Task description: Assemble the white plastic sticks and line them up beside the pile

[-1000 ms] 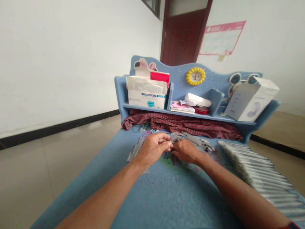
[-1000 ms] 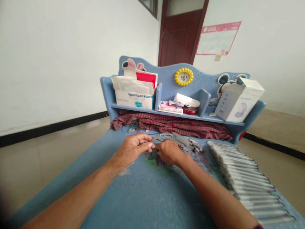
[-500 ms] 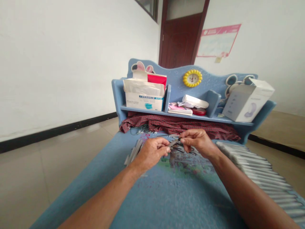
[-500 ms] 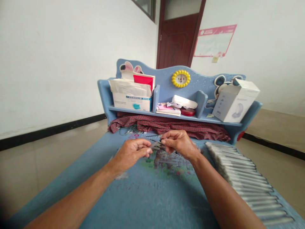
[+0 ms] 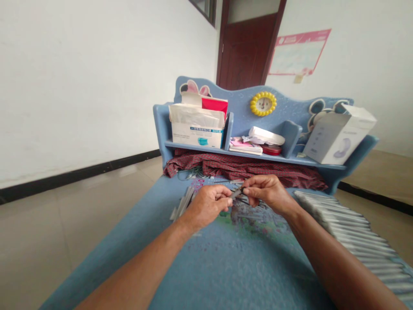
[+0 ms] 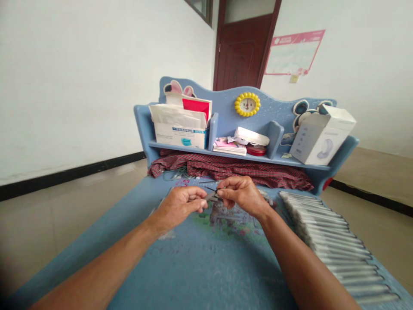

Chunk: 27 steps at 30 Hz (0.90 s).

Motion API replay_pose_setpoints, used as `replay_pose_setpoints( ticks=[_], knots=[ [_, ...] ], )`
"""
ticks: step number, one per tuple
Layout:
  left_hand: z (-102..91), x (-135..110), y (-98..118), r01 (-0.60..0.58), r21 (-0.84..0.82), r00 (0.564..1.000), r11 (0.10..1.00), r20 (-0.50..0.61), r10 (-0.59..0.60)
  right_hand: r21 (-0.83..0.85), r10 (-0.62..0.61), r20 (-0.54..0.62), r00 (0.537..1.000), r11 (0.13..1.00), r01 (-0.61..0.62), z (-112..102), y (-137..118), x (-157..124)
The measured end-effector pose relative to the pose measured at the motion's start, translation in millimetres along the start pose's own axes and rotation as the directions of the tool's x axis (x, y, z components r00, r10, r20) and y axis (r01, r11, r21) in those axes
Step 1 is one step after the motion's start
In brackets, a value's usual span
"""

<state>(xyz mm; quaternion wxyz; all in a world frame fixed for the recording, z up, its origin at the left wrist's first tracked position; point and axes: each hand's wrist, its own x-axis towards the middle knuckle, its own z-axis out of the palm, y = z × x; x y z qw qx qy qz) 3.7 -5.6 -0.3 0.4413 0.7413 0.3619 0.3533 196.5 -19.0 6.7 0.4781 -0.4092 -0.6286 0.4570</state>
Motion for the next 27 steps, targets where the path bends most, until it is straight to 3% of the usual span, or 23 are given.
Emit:
replay_pose_setpoints(
  ticks=[11,16,22,27],
  knots=[
    [-2.8,-0.1,-4.7,0.025,-0.060,0.998,0.998,0.057,-0.021,-0.009,-0.007,-0.010,1.000,1.000,0.006,3.1,2.2,-1.3],
    [-1.5,-0.3,-4.1,0.046,-0.072,0.997,0.996,0.057,-0.042,-0.071,-0.019,0.040,0.999,0.997,0.022,1.3,5.9,-0.6],
    [-0.9,-1.1,-2.7,-0.016,0.073,0.999,0.997,0.041,0.013,-0.205,-0.021,0.135,0.991,0.978,0.049,-1.3,7.7,-0.5],
    [-1.0,-1.6,-5.2,-0.156,0.364,0.986,0.918,0.003,0.166,-0.252,-0.006,0.121,0.993,0.967,0.037,1.8,5.2,-1.7]
  ],
)
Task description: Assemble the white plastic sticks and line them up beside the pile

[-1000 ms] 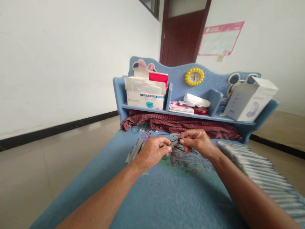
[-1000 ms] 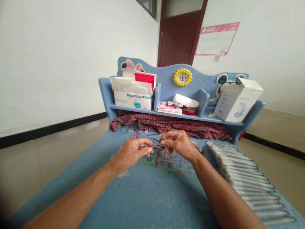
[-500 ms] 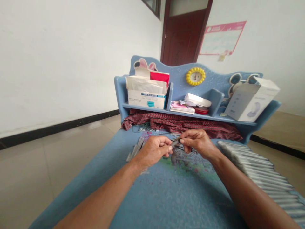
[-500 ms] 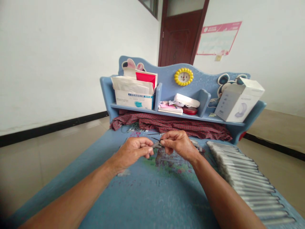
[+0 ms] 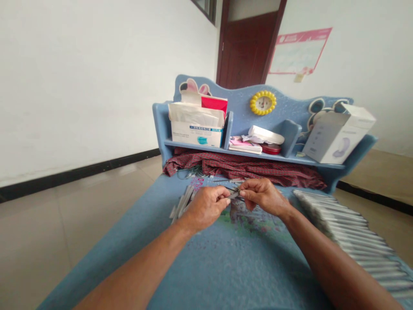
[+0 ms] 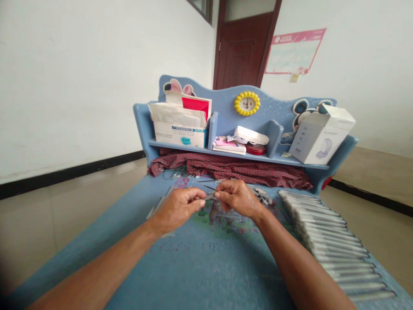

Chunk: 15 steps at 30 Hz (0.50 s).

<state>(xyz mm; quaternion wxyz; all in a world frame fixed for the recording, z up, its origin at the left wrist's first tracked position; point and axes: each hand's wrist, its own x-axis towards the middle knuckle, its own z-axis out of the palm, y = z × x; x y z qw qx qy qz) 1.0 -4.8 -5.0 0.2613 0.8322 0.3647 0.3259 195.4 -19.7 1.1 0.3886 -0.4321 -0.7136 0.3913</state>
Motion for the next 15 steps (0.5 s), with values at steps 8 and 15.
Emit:
replay_pose_setpoints(
  ticks=[8,15],
  knots=[
    [2.7,-1.5,1.0,-0.225,0.266,0.962,0.937,-0.090,0.257,0.067,0.009,-0.018,1.000,0.998,-0.007,3.1,3.2,1.5],
    [2.8,-2.5,0.5,-0.308,0.407,0.929,0.860,-0.065,0.364,0.091,0.062,-0.023,0.998,0.994,-0.060,5.8,4.6,1.5]
  ],
)
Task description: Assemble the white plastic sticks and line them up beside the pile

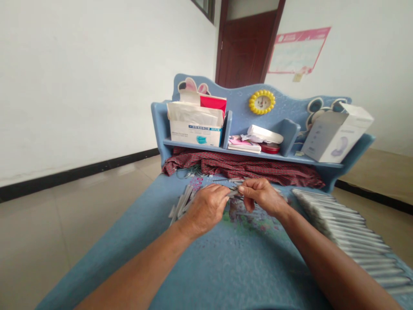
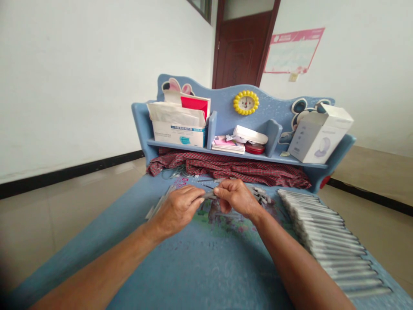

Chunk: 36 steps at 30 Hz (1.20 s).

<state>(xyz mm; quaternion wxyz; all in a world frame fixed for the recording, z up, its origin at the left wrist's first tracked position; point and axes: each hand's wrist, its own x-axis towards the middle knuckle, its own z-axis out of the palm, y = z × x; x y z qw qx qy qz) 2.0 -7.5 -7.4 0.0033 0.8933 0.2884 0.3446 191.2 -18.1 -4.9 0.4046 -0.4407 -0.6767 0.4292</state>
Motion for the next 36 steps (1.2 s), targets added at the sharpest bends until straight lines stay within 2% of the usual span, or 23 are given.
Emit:
replay_pose_setpoints(
  ticks=[4,7,12,15,17,23,26,30,33,36],
  knots=[
    [0.0,-0.5,1.4,-0.018,0.009,1.000,1.000,0.009,0.018,0.022,0.065,-0.017,0.998,0.998,-0.064,3.3,0.8,0.4],
    [-0.2,-0.3,0.9,0.006,-0.005,1.000,1.000,0.018,-0.005,-0.020,0.082,-0.026,0.996,0.996,-0.082,3.2,-0.5,0.4],
    [-3.9,1.9,0.5,0.156,-0.082,0.985,0.984,0.089,-0.148,-0.117,-0.018,0.059,0.998,0.993,0.025,-4.8,-3.4,-0.5],
    [-6.0,2.4,2.5,0.223,-0.116,0.967,0.968,0.151,-0.205,-0.192,-0.082,0.051,0.995,0.977,0.091,-7.3,-1.8,-1.1],
    [-5.8,2.1,3.6,0.240,-0.129,0.962,0.962,0.165,-0.218,-0.237,-0.085,0.035,0.996,0.967,0.091,-5.8,0.2,-1.2],
    [-2.7,1.7,3.4,0.107,-0.084,0.993,0.991,0.065,-0.102,-0.019,0.017,-0.015,1.000,1.000,-0.017,3.8,5.1,0.6],
    [-4.9,3.1,3.7,0.174,-0.142,0.982,0.974,0.104,-0.160,0.025,0.032,-0.005,0.999,0.999,-0.032,3.1,4.4,1.1],
    [-8.1,5.2,1.8,0.386,-0.339,0.914,0.858,0.266,-0.306,-0.012,0.006,0.059,0.998,1.000,-0.005,-3.0,0.9,-0.5],
    [-6.8,5.3,-3.7,0.485,-0.491,0.867,0.724,0.382,-0.321,-0.035,-0.019,0.086,0.996,0.999,0.022,-6.2,-1.5,-1.7],
    [-4.7,4.5,-10.1,0.538,-0.576,0.837,0.616,0.454,-0.307,-0.032,-0.055,0.080,0.995,0.998,0.058,-7.0,-4.7,-2.3]
  ],
)
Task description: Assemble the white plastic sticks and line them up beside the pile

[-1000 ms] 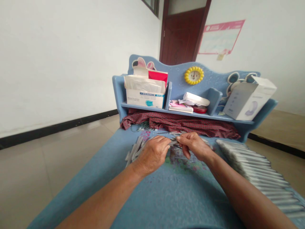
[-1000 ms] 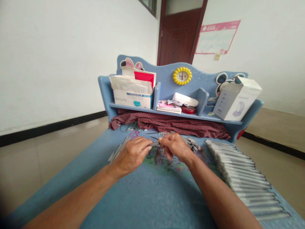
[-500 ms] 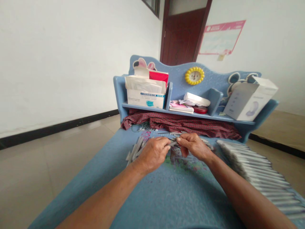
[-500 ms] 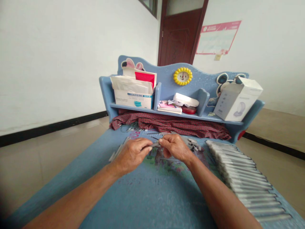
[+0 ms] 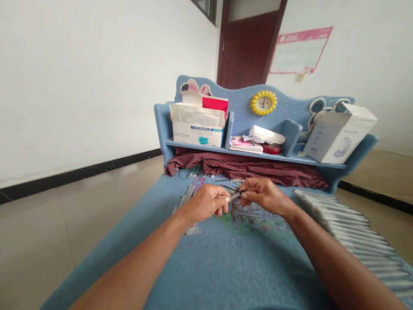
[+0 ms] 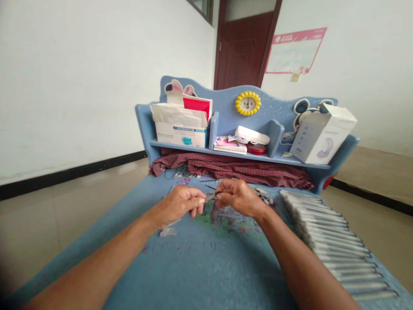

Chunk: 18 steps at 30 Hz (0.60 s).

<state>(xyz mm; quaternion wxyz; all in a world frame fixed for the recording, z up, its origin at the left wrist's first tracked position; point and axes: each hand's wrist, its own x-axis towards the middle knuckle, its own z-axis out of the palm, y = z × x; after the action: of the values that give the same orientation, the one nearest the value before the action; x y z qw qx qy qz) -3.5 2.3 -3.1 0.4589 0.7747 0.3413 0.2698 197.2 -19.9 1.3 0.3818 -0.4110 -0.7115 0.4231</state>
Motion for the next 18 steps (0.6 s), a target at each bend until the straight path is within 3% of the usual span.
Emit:
replay_pose_setpoints(
  ticks=[5,9,12,15,18],
  knots=[
    [-4.5,1.2,-2.1,0.044,-0.084,0.999,0.996,-0.005,-0.044,-0.014,-0.011,-0.070,0.997,1.000,0.010,-3.4,-8.5,0.2],
    [-7.9,1.7,-0.4,0.051,-0.085,0.997,0.995,-0.045,-0.055,-0.032,0.026,-0.111,0.994,0.999,-0.030,-6.0,-0.2,3.7],
    [-10.0,2.3,0.5,0.058,-0.079,0.994,0.995,-0.088,-0.065,-0.264,0.070,-0.083,0.994,0.960,-0.089,1.0,14.6,7.8],
    [-10.5,2.8,0.8,0.059,-0.049,0.993,0.997,-0.104,-0.064,-0.667,0.047,-0.039,0.998,0.742,-0.062,16.5,22.8,11.5],
    [-9.4,3.4,0.2,0.050,-0.017,0.993,0.999,-0.107,-0.051,-0.874,0.072,0.015,0.997,0.486,-0.022,33.0,22.1,15.7]
  ],
)
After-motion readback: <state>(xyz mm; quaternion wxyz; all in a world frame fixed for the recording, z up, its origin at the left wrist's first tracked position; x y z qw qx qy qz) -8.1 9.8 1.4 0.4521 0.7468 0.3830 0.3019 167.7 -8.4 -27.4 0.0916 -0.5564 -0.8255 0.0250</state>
